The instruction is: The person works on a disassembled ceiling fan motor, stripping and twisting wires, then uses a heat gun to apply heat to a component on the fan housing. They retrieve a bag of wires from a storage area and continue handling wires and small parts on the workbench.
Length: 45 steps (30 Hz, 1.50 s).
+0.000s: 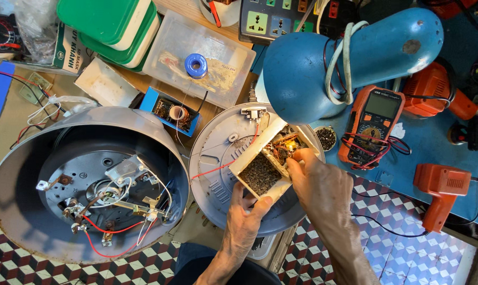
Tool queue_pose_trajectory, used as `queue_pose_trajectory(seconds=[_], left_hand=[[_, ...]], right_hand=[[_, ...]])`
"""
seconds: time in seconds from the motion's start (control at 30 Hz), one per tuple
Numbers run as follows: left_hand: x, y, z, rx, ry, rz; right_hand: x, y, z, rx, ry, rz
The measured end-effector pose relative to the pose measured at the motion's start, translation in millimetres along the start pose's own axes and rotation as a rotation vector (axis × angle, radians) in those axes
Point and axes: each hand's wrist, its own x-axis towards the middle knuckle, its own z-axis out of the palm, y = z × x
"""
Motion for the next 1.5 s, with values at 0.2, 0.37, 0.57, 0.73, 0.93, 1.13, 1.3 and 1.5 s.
queue_pose_trajectory(seconds=[0.2,0.37,0.57,0.73,0.93,1.13,1.3,1.5], left_hand=[[3.7,-8.1,2.6,-0.017,0.039,0.055],[3.1,-3.2,-0.2,-0.045,0.074,-0.015],[0.0,12.9,-0.7,-0.038,0.069,-0.118],[-3.8,21.2,-0.2,-0.047,0.041,-0.168],[-4.8,21.1,1.1,0.027,0.06,-0.195],[-6.6,27.5,3.7,-0.007,0.045,-0.229],[-9.9,34.4,5.4,-0.053,0.022,-0.238],[-8.1,27.4,0.6,-0.02,0.044,-0.246]], right_hand=[[2.1,-5.6,11.6,-0.006,0.153,-0.079],[-2.2,-2.3,7.3,0.117,0.144,-0.016],[-10.0,7.1,-0.4,0.733,0.039,0.237],[-11.6,13.7,3.7,0.782,0.024,0.27],[-12.9,15.8,5.0,0.822,0.003,0.296],[-12.1,13.8,-2.2,0.808,0.01,0.194],[-9.8,16.6,-12.5,0.759,0.016,0.168],[-9.8,19.2,-16.7,0.682,-0.078,0.201]])
